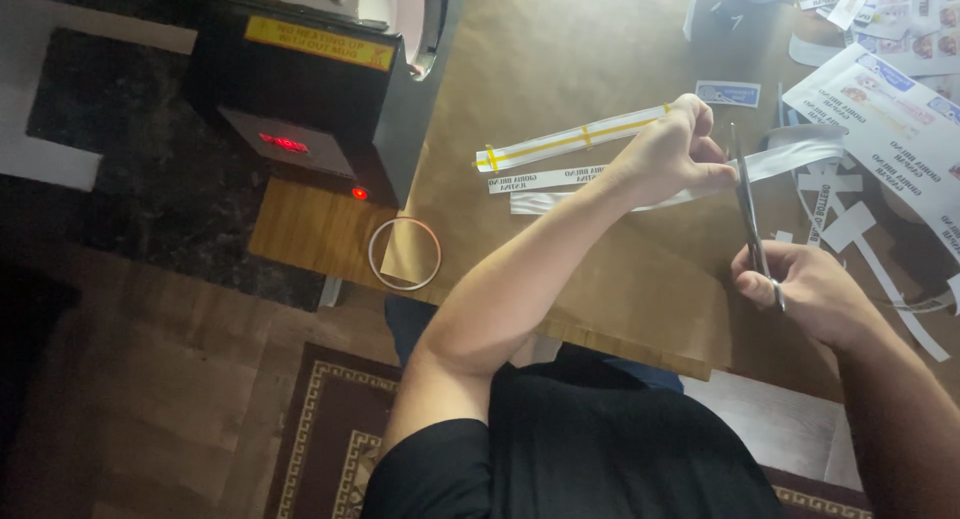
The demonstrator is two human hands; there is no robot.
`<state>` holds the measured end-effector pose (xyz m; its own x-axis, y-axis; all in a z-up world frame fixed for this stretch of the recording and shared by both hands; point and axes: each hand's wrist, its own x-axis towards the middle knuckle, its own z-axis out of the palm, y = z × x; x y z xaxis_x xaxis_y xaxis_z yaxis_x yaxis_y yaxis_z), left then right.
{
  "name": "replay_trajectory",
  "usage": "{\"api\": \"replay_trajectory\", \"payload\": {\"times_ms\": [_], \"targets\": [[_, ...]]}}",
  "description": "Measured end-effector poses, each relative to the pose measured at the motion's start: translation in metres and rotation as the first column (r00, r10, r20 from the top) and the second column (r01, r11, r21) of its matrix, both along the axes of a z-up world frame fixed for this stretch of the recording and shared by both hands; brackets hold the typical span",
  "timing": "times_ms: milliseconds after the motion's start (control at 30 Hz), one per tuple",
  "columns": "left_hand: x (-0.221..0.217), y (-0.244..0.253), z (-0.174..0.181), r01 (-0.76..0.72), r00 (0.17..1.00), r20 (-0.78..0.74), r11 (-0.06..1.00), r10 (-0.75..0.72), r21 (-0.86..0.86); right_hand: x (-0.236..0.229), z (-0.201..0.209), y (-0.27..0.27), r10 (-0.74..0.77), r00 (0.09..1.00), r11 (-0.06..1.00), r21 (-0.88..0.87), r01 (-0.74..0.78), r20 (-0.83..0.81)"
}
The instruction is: The person cuts a white strip with scissors, smooths it on the table, and then applies a yellow strip along its length. They press the yellow strip down firmly to secure it in place.
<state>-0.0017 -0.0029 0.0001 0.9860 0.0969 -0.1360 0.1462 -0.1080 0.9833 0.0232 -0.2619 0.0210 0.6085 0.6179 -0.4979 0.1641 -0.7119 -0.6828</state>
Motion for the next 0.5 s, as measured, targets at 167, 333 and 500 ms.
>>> {"api": "replay_trajectory", "payload": {"times_ms": [167,333,500], "targets": [[0.000,-0.001,-0.001,0.003,1.000,0.004,0.999,-0.003,0.053,0.004,-0.008,0.000,0.029,0.998,1.000,0.004,-0.030,0.051],[-0.001,-0.001,-0.002,-0.002,0.999,0.033,0.998,0.001,0.059,0.004,-0.011,0.002,0.004,0.995,0.998,-0.059,0.002,0.096],[-0.001,-0.001,0.000,0.007,1.000,0.013,1.000,-0.007,0.026,-0.002,-0.013,0.003,-0.056,0.992,0.992,-0.105,0.068,0.113]]}}
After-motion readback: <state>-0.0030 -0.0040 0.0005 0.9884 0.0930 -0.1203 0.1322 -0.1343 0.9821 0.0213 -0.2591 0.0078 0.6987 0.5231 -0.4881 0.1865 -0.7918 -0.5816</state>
